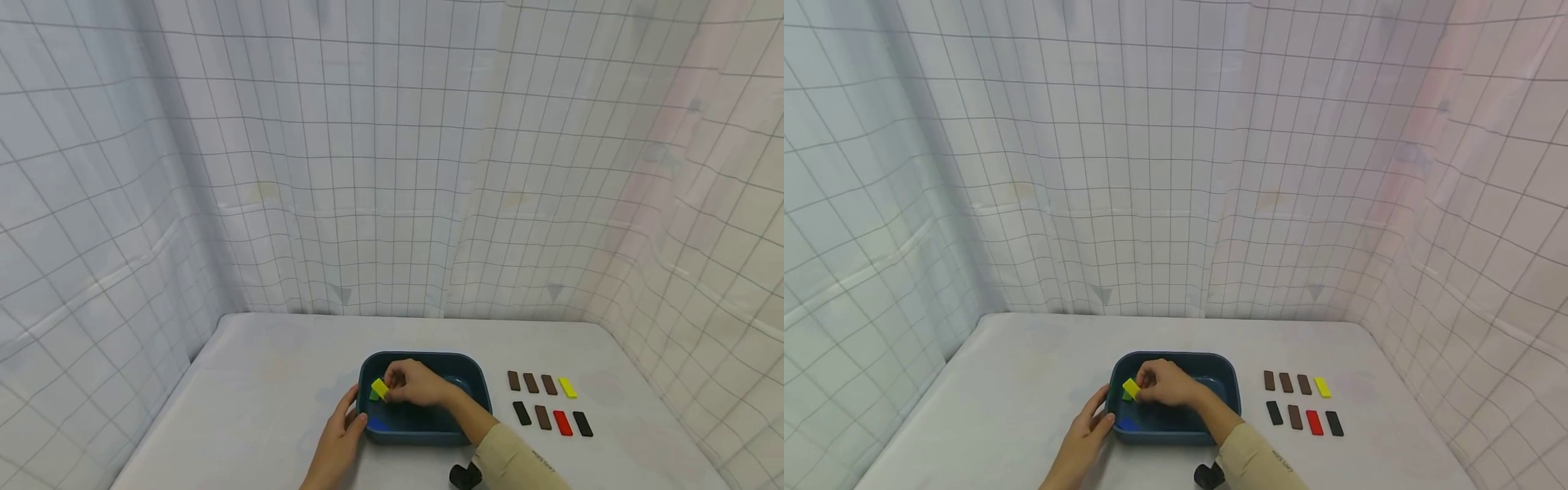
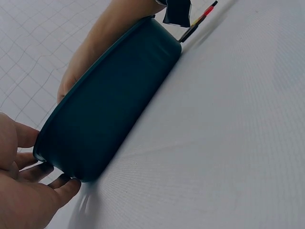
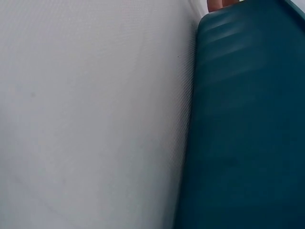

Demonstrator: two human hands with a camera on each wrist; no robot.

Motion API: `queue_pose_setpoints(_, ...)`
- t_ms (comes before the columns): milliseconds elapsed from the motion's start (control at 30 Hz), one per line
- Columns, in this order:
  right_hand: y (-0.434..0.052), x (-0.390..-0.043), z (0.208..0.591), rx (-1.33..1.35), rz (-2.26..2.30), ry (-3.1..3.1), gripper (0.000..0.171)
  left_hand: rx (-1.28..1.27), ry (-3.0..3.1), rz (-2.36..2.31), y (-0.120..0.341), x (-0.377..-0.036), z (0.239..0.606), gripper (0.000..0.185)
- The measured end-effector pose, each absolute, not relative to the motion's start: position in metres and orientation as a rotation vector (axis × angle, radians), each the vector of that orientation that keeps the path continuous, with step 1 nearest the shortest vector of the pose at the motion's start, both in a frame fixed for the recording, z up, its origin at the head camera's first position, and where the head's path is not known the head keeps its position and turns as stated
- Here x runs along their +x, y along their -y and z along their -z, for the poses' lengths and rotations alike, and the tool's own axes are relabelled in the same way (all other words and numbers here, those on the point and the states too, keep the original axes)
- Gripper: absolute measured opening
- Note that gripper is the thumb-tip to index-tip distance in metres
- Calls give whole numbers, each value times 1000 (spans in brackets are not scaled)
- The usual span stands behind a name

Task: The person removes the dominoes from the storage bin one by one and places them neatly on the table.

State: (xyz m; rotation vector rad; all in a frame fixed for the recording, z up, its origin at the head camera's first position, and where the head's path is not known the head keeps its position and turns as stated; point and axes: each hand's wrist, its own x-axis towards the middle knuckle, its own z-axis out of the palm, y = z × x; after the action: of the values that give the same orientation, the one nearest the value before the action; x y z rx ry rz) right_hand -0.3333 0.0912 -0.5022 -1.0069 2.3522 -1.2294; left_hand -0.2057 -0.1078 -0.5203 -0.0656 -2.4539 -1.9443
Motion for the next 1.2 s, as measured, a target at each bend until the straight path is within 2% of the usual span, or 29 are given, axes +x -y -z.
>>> queue_pose_setpoints(833,-117,-325,494,-906,1355,-2429,13,7,2467,1924,104,-206,520,57)
queue_pose_setpoints(1200,-135,-325,493,-850,1419,-2431,19,-86,2432,1892,106,-204,523,57)
